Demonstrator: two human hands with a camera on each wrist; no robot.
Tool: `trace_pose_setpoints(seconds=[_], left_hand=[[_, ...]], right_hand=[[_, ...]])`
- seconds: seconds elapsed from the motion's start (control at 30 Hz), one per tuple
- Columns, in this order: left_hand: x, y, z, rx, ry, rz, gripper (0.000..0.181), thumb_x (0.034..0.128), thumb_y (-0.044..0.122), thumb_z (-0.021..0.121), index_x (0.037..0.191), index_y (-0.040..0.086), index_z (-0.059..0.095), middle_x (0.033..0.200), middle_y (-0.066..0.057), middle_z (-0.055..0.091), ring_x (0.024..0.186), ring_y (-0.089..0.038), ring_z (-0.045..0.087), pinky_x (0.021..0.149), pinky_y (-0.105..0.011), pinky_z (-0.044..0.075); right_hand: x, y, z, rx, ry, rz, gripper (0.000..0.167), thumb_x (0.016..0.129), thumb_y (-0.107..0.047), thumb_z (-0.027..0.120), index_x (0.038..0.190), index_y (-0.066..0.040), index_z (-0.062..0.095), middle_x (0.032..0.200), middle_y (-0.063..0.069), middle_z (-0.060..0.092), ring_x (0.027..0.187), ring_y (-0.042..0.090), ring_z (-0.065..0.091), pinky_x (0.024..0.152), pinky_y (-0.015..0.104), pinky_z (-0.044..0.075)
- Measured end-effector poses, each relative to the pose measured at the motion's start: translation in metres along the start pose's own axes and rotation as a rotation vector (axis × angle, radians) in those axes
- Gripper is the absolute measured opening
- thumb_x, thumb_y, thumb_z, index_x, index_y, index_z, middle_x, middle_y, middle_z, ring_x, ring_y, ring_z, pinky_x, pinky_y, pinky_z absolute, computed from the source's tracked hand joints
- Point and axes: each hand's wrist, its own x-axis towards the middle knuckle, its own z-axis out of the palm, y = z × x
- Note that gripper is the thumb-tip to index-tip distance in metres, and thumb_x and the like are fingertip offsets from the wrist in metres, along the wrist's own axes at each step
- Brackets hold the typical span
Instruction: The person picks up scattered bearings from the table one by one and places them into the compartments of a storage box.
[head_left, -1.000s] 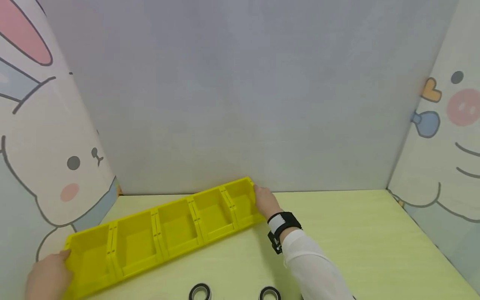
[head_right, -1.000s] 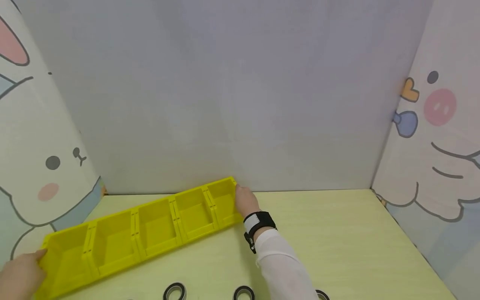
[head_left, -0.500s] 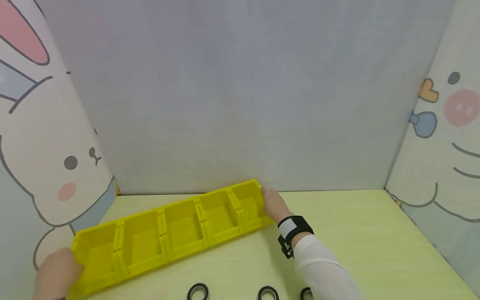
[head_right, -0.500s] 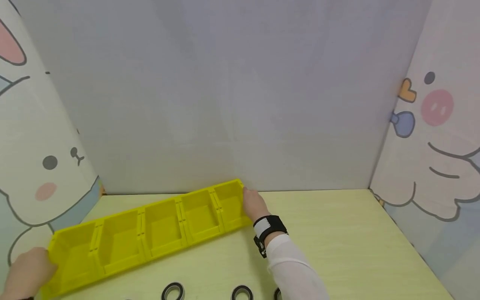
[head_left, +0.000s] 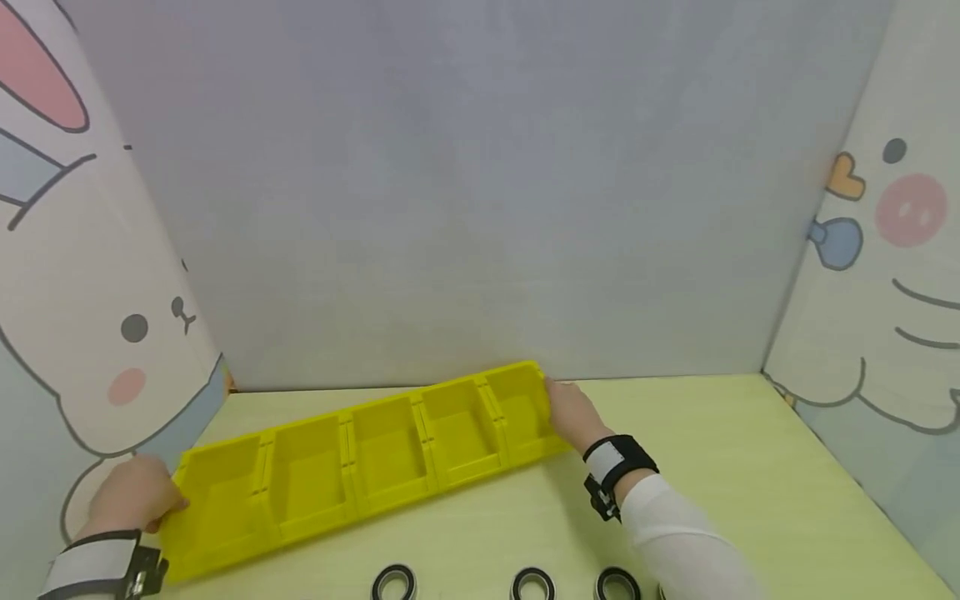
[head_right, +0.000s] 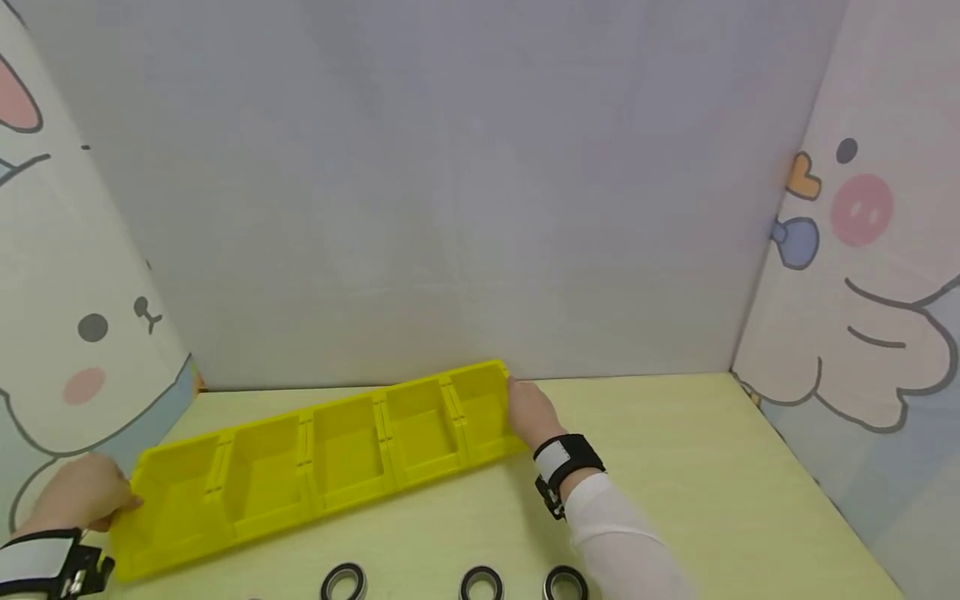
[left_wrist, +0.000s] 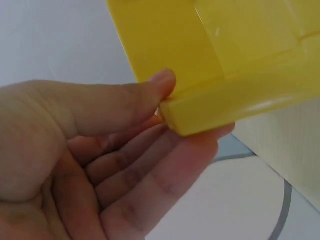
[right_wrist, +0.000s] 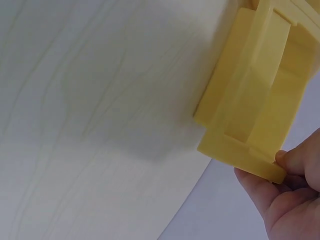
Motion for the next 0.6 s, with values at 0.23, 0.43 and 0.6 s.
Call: trace_pose_setpoints(seconds=[0.23, 0.43, 0.6], left_hand=[[0.023, 0.009, 0.005, -0.148, -0.074, 0.065, 0.023, 0.0768, 0.010, 0.074, 0.068, -0.005, 0.059, 0.058, -0.007, 0.057, 0.049, -0.015, 0.060, 0.050, -0.027, 0.056], [0.028, 0.034, 0.008, -0.097, -0.102, 0.113, 0.019, 0.0808, 0.009, 0.070, 0.073, -0.006, 0.060, 0.063, -0.008, 0.057, 0.051, -0.016, 0.061, 0.051, -0.028, 0.056], [0.025, 0.057, 0.013, -0.028, -0.058, 0.175, 0.018, 0.0805, 0.007, 0.067, 0.067, -0.001, 0.059, 0.058, -0.006, 0.055, 0.046, -0.015, 0.060, 0.048, -0.026, 0.054]], right_hand=[[-0.015, 0.025, -0.009, -0.023, 0.007, 0.001, 0.042, 0.093, 0.007, 0.045, 0.135, 0.006, 0.044, 0.108, 0.023, 0.064, 0.076, 0.021, 0.056, 0.066, 0.031, 0.048], [-0.028, 0.045, -0.020, -0.033, 0.012, 0.026, 0.041, 0.093, 0.003, 0.048, 0.134, 0.006, 0.045, 0.100, 0.023, 0.063, 0.072, 0.023, 0.051, 0.063, 0.031, 0.046], [-0.040, 0.061, -0.028, -0.009, 0.022, 0.047, 0.042, 0.093, 0.003, 0.048, 0.134, 0.008, 0.045, 0.095, 0.023, 0.062, 0.066, 0.023, 0.047, 0.055, 0.027, 0.040]])
